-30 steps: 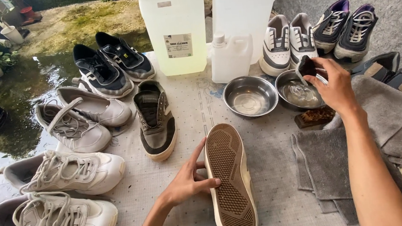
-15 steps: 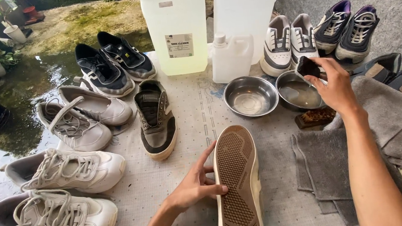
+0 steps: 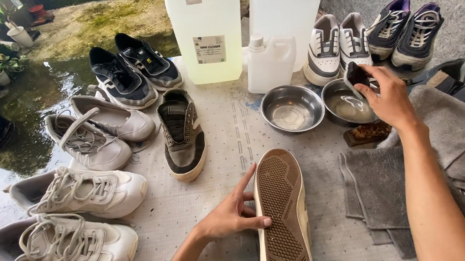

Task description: The person holds a sneaker and scrubs its sole with a small black sponge. They repeatedly dip the sponge into a metal bowl of water to wet it before continuing to scrub the shoe's bottom surface.

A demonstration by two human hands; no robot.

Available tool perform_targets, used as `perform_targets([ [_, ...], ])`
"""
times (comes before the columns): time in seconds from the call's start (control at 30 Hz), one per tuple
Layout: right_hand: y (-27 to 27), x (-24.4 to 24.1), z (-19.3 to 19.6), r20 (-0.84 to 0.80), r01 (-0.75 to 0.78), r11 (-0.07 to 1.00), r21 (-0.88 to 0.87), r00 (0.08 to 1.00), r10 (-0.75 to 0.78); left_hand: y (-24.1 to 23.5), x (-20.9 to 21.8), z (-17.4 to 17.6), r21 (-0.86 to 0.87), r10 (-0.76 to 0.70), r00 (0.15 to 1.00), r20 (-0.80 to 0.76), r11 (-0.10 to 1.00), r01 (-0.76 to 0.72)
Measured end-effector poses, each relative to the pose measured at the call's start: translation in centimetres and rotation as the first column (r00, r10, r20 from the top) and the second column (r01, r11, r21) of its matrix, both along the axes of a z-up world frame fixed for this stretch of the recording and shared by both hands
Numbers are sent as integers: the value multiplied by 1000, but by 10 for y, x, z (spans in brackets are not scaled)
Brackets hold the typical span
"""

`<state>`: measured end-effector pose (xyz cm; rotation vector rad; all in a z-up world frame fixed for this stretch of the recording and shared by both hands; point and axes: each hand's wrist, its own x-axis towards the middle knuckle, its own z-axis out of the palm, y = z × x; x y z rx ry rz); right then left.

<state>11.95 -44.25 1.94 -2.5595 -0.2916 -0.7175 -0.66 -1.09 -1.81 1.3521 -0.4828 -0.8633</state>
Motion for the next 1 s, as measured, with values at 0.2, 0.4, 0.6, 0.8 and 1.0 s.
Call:
perform_targets([
  [0.2, -5, 2, -3, -22, 10, 1000, -23, 1000, -11, 0, 0, 3, 10, -11, 1000, 10, 1000, 11],
  [0.4, 5, -4, 9, 57, 17, 999, -36, 998, -14, 1, -1, 5, 50, -1, 999, 46, 999, -1],
  [0.6, 0, 1, 1, -42, 58, 998, -28, 997, -60, -1, -2, 11, 47, 7, 1000, 6, 999, -7],
  [0.8, 4, 3, 4, 35, 4, 1000, -9, 999, -3, -1, -3, 11, 74, 11, 998, 57, 997, -16],
  [1.0, 4, 0, 2, -12, 33, 999, 0, 999, -33, -1, -3, 12, 80, 18, 1000, 24, 997, -20],
])
